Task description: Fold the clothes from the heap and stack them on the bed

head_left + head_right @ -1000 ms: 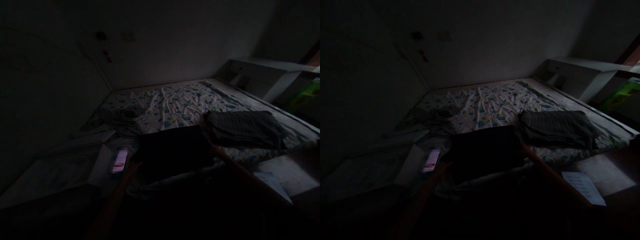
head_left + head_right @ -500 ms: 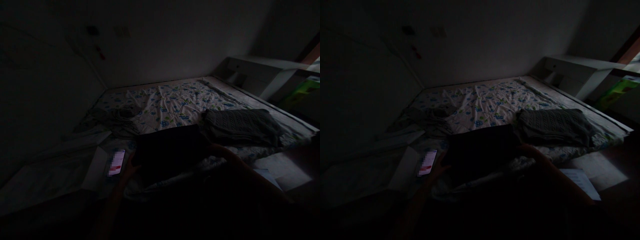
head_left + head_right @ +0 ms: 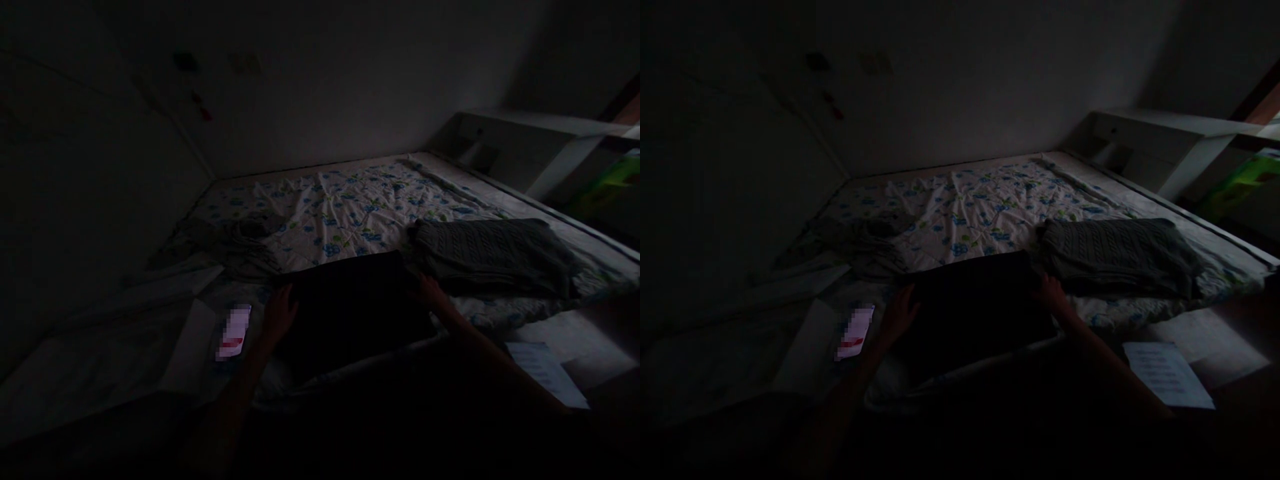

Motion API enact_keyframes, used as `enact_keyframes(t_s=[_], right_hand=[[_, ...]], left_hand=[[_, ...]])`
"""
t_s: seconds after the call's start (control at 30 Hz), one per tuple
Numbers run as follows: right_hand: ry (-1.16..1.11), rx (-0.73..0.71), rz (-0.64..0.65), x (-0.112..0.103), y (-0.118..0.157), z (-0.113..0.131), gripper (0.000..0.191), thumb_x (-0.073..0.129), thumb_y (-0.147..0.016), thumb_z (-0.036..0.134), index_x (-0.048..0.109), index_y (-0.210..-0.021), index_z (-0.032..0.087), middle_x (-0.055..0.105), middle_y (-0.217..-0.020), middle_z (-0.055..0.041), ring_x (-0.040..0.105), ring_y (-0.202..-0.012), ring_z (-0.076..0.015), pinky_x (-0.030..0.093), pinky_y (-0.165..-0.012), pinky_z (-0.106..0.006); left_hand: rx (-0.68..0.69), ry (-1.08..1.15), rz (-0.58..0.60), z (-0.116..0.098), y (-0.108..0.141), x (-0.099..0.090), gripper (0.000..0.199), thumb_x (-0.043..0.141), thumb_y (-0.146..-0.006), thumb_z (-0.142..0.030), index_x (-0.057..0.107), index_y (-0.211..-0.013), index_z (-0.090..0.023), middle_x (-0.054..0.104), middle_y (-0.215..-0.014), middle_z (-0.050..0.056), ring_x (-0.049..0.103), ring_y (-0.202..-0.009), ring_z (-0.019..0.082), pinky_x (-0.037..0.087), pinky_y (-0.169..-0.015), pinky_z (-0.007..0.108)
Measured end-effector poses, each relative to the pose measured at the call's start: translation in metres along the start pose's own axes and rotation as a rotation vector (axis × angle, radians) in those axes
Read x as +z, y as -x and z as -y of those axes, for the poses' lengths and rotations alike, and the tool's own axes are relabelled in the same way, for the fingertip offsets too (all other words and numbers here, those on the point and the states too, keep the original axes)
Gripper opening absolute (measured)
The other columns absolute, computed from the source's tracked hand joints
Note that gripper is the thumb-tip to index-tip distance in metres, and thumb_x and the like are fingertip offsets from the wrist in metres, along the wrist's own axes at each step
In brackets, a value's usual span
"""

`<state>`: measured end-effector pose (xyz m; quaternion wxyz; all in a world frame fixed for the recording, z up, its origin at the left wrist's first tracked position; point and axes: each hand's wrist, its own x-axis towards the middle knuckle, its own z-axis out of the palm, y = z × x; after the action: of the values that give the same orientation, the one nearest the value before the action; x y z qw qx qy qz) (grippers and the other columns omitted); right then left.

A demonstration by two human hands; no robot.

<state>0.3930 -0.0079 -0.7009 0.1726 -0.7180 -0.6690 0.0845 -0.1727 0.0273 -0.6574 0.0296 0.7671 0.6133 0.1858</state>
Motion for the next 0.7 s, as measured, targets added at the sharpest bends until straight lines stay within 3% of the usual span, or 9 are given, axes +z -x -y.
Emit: enact_keyframes(t_s=[0.13, 0.27, 0.37, 0.43, 0.5, 0.57, 0.63, 0.7], right_hand=[[0.015, -0.138, -0.087, 0.01, -0.014, 0.018, 0.069, 0.066, -0.107, 0.039, 0.063, -0.17, 0.012, 0.064, -0.17, -0.026, 0.053, -0.168, -0.0434, 0.042, -0.141, -0.061], [-0.04, -0.227, 0.048, 0.034, -0.022, 0.066, 0.069, 0.06, -0.112, 0.04, 0.058, -0.175, 0.012, 0.059, -0.178, -0.0235, 0.043, -0.176, -0.042, 0.038, -0.144, -0.064], [-0.107, -0.286, 0.183, 0.056, -0.034, 0.133, 0.075, 0.059, -0.115, 0.045, 0.049, -0.183, 0.012, 0.043, -0.19, -0.0206, 0.03, -0.183, -0.0394, 0.031, -0.148, -0.063], [-0.161, -0.319, 0.238, 0.07, -0.046, 0.189, 0.077, 0.058, -0.117, 0.049, 0.046, -0.186, 0.018, 0.035, -0.195, -0.0152, 0.025, -0.185, -0.0348, 0.027, -0.151, -0.054], [-0.234, -0.365, 0.282, 0.082, -0.06, 0.248, 0.077, 0.06, -0.117, 0.05, 0.046, -0.187, 0.024, 0.037, -0.194, -0.0101, 0.023, -0.185, -0.0315, 0.021, -0.152, -0.044], [-0.298, -0.379, 0.325, 0.092, -0.071, 0.299, 0.082, 0.063, -0.113, 0.053, 0.047, -0.188, 0.023, 0.04, -0.192, -0.0106, 0.023, -0.185, -0.0335, 0.018, -0.153, -0.043], [-0.338, -0.353, 0.37, 0.099, -0.079, 0.332, 0.089, 0.071, -0.106, 0.058, 0.051, -0.186, 0.025, 0.046, -0.19, -0.0104, 0.024, -0.184, -0.0371, 0.019, -0.153, -0.049], [-0.356, -0.307, 0.399, 0.105, -0.083, 0.343, 0.092, 0.08, -0.097, 0.062, 0.058, -0.181, 0.032, 0.053, -0.185, -0.008, 0.026, -0.183, -0.0396, 0.021, -0.153, -0.054]], left_hand=[[0.083, -0.075, 0.094, -0.002, -0.039, 0.013, 0.063, 0.051, -0.115, -0.038, 0.06, -0.174, -0.017, 0.061, -0.181, 0.018, 0.052, -0.172, 0.037, 0.042, -0.143, 0.06], [0.065, -0.155, 0.245, -0.001, -0.051, 0.033, 0.065, 0.047, -0.117, -0.038, 0.057, -0.178, -0.018, 0.05, -0.188, 0.016, 0.043, -0.178, 0.04, 0.037, -0.144, 0.064], [0.05, -0.148, 0.266, -0.003, -0.048, 0.043, 0.067, 0.049, -0.116, -0.038, 0.057, -0.178, -0.015, 0.047, -0.19, 0.019, 0.041, -0.179, 0.043, 0.035, -0.144, 0.067], [0.016, -0.118, 0.256, -0.005, -0.047, 0.044, 0.069, 0.053, -0.114, -0.039, 0.058, -0.178, -0.015, 0.049, -0.188, 0.021, 0.041, -0.178, 0.044, 0.036, -0.143, 0.065], [-0.015, -0.096, 0.258, -0.007, -0.047, 0.042, 0.071, 0.059, -0.111, -0.04, 0.058, -0.178, -0.015, 0.051, -0.187, 0.022, 0.042, -0.177, 0.044, 0.037, -0.143, 0.063], [-0.021, -0.08, 0.268, -0.008, -0.048, 0.039, 0.073, 0.062, -0.109, -0.04, 0.057, -0.178, -0.015, 0.052, -0.186, 0.022, 0.042, -0.176, 0.045, 0.037, -0.142, 0.064], [-0.027, -0.065, 0.275, -0.009, -0.049, 0.037, 0.072, 0.062, -0.109, -0.038, 0.058, -0.177, -0.015, 0.053, -0.185, 0.022, 0.043, -0.175, 0.046, 0.038, -0.141, 0.066], [-0.035, -0.064, 0.28, -0.01, -0.049, 0.035, 0.07, 0.062, -0.109, -0.037, 0.059, -0.176, -0.016, 0.055, -0.184, 0.023, 0.044, -0.174, 0.046, 0.039, -0.14, 0.066]])
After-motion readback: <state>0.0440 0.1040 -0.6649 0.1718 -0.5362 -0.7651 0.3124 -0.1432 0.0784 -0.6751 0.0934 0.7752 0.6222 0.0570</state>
